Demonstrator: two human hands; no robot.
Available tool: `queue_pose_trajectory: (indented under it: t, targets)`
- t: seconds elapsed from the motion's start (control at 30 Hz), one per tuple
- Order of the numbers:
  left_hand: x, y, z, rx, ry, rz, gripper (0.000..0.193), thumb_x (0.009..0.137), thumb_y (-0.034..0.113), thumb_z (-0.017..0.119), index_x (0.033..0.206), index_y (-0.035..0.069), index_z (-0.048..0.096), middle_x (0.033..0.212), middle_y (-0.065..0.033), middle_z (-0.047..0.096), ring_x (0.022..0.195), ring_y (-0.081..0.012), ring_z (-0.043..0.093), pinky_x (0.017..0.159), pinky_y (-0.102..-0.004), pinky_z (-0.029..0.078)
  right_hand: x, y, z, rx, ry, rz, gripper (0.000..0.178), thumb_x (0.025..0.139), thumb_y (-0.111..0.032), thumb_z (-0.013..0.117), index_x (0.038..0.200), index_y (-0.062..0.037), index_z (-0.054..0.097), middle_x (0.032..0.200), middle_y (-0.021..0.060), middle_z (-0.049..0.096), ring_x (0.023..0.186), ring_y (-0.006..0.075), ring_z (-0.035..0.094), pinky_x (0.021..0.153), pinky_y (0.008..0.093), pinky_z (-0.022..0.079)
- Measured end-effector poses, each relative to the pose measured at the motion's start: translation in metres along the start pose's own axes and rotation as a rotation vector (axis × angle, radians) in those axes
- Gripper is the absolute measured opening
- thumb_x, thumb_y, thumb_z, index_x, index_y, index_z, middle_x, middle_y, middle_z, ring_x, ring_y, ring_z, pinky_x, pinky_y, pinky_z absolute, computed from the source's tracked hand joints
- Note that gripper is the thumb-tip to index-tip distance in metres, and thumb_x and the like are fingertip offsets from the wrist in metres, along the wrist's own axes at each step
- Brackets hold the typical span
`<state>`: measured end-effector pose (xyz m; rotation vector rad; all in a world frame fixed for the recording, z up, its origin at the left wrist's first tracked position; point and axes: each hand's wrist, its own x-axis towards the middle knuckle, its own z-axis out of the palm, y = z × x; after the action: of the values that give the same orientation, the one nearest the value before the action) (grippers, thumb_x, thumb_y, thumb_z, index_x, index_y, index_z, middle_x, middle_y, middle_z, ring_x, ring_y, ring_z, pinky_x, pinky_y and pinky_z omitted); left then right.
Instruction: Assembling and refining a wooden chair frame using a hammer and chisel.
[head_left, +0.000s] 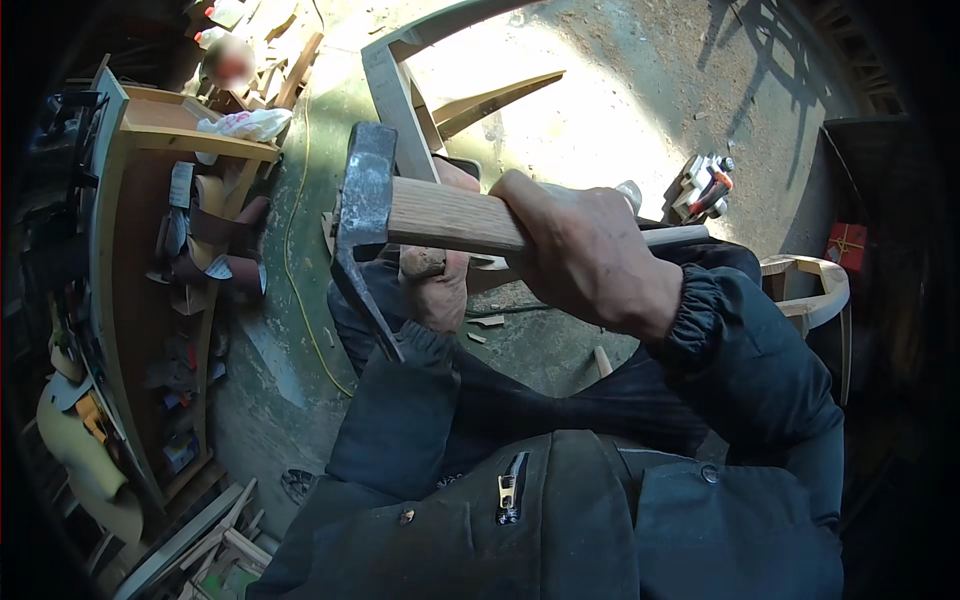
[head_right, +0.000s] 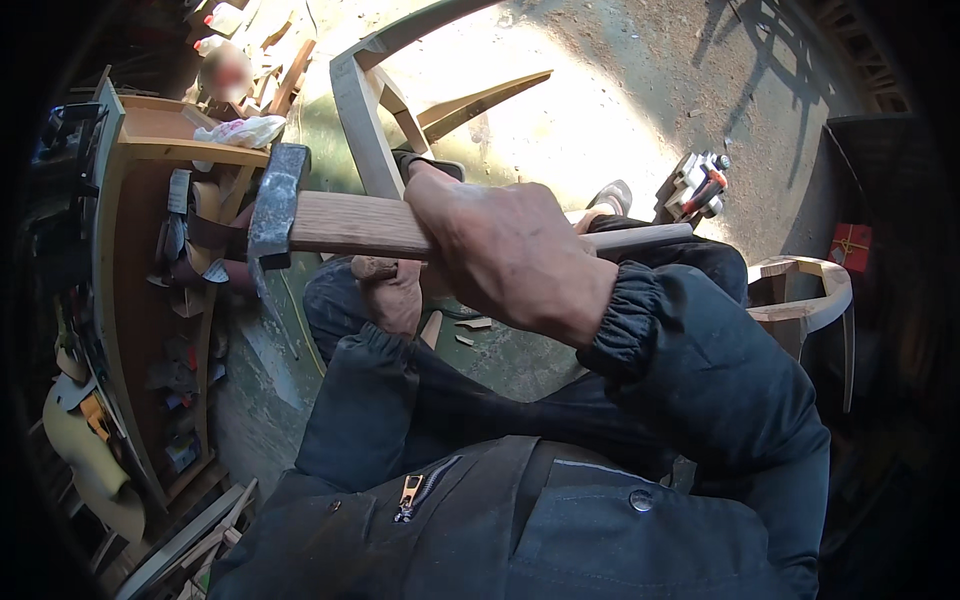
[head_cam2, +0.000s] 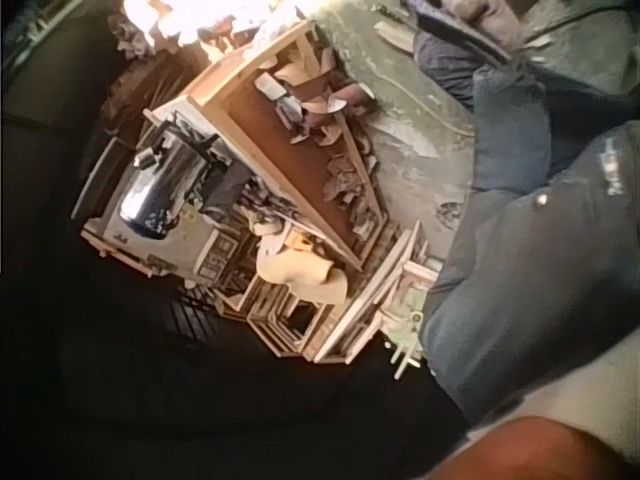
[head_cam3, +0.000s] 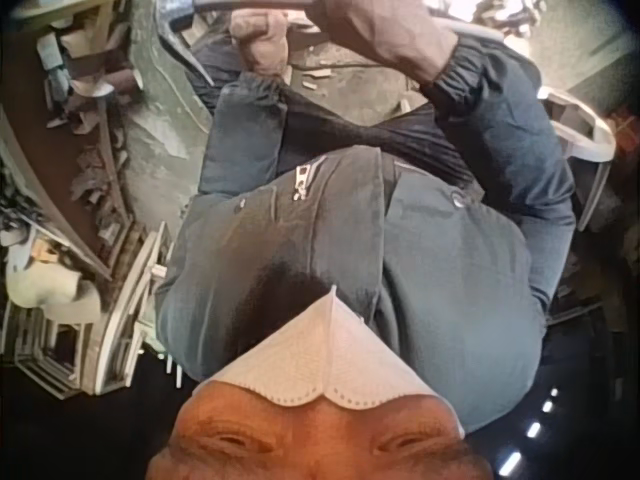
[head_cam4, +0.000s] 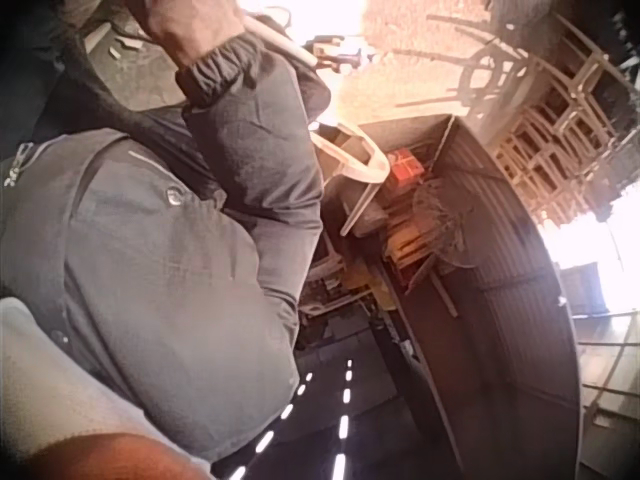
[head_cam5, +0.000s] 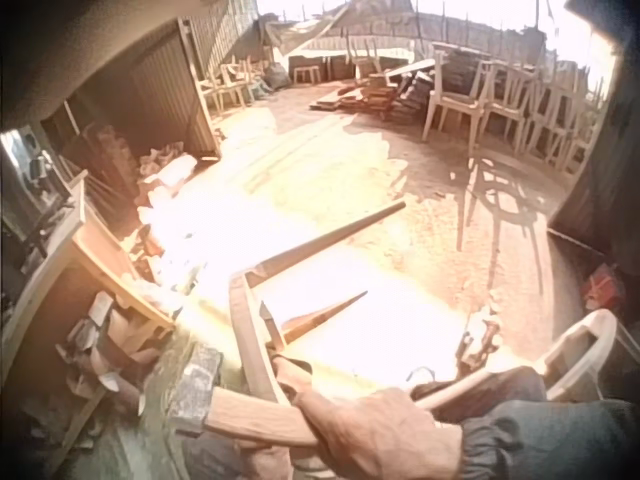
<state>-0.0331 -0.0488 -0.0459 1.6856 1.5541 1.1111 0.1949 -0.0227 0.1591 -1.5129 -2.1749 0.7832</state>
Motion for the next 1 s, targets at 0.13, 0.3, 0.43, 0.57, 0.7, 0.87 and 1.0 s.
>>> queue_pose_trajectory:
  t: [0.13, 0.3, 0.43, 0.57, 0.7, 0.87, 1.0]
  targets:
    - [-0.009, -0.001, 0.011, -0.185, 0.022, -0.019, 0.032, 0.089, 0.009, 0.075, 0.117, -0.002, 0.064, 0.112, -0.014, 0.068, 0.101, -0.025, 0.067, 0.09, -0.0383, 0.054, 0.021, 0.0, 0.001, -0.369, -0.292, -0.108, 0.017, 0.1, -0.017, 0.054, 0.087, -0.0057, 0.054, 0.074, 0.0117, 0.06, 0.06, 0.0212, 0.061, 0.053, 0.0377, 0.049]
    - [-0.015, -0.03, 0.013, 0.093, 0.063, 0.004, 0.051, 0.085, 0.017, 0.084, 0.129, 0.004, 0.06, 0.115, -0.0138, 0.067, 0.109, -0.0318, 0.067, 0.095, -0.0361, 0.051, 0.018, -0.022, -0.002, -0.215, -0.082, -0.274, 0.013, 0.102, -0.018, 0.051, 0.106, -0.0057, 0.053, 0.076, 0.009, 0.063, 0.056, 0.0201, 0.061, 0.055, 0.0366, 0.049]
    - [-0.004, 0.001, 0.025, -0.031, 0.098, -0.004, 0.033, 0.09, 0.014, 0.077, 0.119, 0.0, 0.067, 0.11, -0.0131, 0.072, 0.101, -0.0305, 0.07, 0.088, -0.0374, 0.055, 0.025, -0.006, 0.011, -0.435, -0.375, -0.051, 0.012, 0.098, -0.015, 0.057, 0.103, -0.0053, 0.052, 0.071, 0.0089, 0.063, 0.06, 0.0254, 0.066, 0.057, 0.0409, 0.051]
    - [0.012, 0.005, 0.029, -0.25, 0.501, -0.603, 0.029, 0.091, 0.011, 0.074, 0.114, -0.005, 0.066, 0.11, -0.017, 0.073, 0.1, -0.0282, 0.071, 0.085, -0.0381, 0.055, 0.015, -0.021, 0.007, -0.303, -0.286, 0.046, 0.009, 0.096, -0.012, 0.058, 0.1, -0.0051, 0.054, 0.068, 0.0132, 0.063, 0.061, 0.0309, 0.067, 0.058, 0.0445, 0.05]
    - [0.006, 0.018, 0.02, -0.306, 0.329, -0.485, 0.021, 0.092, 0.016, 0.074, 0.1, -0.001, 0.064, 0.094, -0.0107, 0.07, 0.086, -0.0217, 0.068, 0.079, -0.0357, 0.054, -0.02, 0.005, 0.0, -0.18, -0.103, 0.113, 0.007, 0.094, -0.012, 0.059, 0.096, -0.0053, 0.057, 0.071, 0.0168, 0.064, 0.065, 0.0392, 0.066, 0.062, 0.0504, 0.05]
    - [0.005, 0.021, 0.002, -0.233, 0.043, -0.156, 0.016, 0.092, 0.016, 0.073, 0.093, 0.002, 0.064, 0.078, -0.0041, 0.066, 0.071, -0.0143, 0.063, 0.066, -0.0315, 0.052, -0.026, 0.017, 0.0, -0.22, -0.111, 0.164, 0.01, 0.094, -0.014, 0.057, 0.097, -0.0043, 0.058, 0.073, 0.0189, 0.066, 0.069, 0.0391, 0.069, 0.063, 0.0503, 0.052]
    - [0.002, 0.034, 0.012, -0.318, 0.07, -0.141, 0.023, 0.092, 0.018, 0.074, 0.103, 0.001, 0.063, 0.094, -0.0072, 0.067, 0.088, -0.0173, 0.064, 0.082, -0.036, 0.054, -0.023, 0.013, -0.003, -0.203, -0.111, 0.112, 0.009, 0.093, -0.012, 0.059, 0.098, -0.0058, 0.058, 0.074, 0.0176, 0.066, 0.068, 0.0377, 0.068, 0.063, 0.0485, 0.053]
